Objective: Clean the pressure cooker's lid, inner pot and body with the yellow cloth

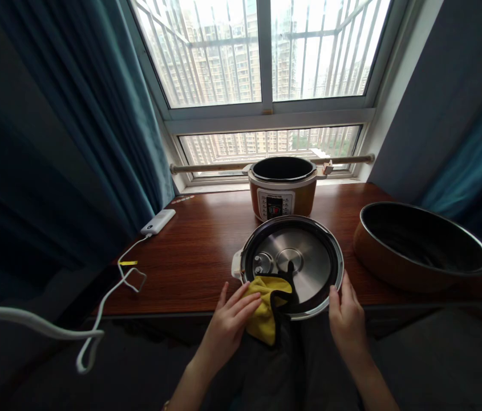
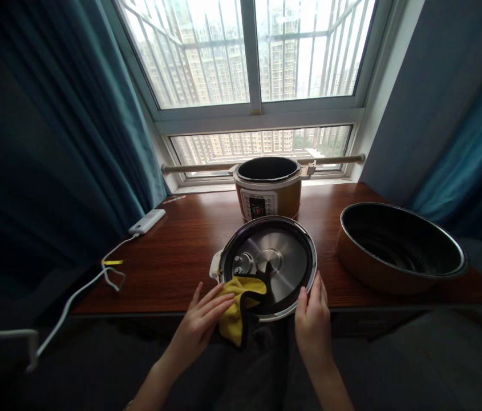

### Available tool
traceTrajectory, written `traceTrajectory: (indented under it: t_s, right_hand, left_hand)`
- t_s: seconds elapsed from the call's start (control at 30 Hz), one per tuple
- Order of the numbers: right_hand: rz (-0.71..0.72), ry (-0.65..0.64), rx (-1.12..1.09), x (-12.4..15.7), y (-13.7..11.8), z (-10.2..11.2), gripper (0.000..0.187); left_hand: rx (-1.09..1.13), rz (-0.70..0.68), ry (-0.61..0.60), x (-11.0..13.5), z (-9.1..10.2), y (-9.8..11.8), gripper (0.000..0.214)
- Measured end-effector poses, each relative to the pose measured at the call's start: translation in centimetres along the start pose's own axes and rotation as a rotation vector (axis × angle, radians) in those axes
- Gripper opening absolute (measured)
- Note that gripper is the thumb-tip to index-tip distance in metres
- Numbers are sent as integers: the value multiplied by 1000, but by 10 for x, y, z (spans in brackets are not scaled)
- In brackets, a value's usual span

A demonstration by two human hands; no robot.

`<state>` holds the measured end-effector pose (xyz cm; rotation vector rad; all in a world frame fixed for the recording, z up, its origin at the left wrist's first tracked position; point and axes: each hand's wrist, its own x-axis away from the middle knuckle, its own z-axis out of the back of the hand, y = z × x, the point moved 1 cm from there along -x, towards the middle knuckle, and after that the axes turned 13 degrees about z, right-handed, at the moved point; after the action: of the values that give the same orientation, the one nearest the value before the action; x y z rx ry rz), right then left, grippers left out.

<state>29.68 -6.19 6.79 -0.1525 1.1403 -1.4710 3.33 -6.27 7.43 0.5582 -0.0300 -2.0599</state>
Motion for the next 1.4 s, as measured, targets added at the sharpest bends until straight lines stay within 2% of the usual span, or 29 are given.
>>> traceTrajectory:
  t_s: [0.2,0.33,0.47,0.6,0.63,0.7,0.87,0.93,1.07,1.23,1.4]
  right_hand:
    - [40,-12,18,0,0,2,57]
    - [66,-9,23,-1,3,2,56]
    - [78,-5,20,-1,5,1,55]
    - [67,-16,14,-1,7,1,56]
    - [69,-15,13,-1,7,1,56]
    - [78,-14,13,-2,8,0,56]
    - [75,-3,36,-2,10,-3,55]
    - [85,3,41,-2,10,-3,55]
    - [106,-2,54,-2,9,-1,54]
    - [120,-42,65,-5,8,2,54]
    - [126,-73,91,-9,11,3,54]
  left_hand:
    - [-168,55,-14,-19,12,-36,46]
    - [-243,110,17,-41,17,-58,37]
    - [-337,222,150,-63,19,-78,28]
    - [-320,371,306,-77,19,-84,27]
    - [-283,412,301,-79,17,-84,28]
    - [-146,488,219,-81,12,-84,29]
    - [480,657,-47,-85,-2,-84,40]
    - [600,701,-114,-87,-4,-83,47]
    - [456,699,-133,-99,-4,-80,61]
    - [268,625,-78,-132,-6,-84,51]
    - [250,531,-50,-178,-15,-81,43]
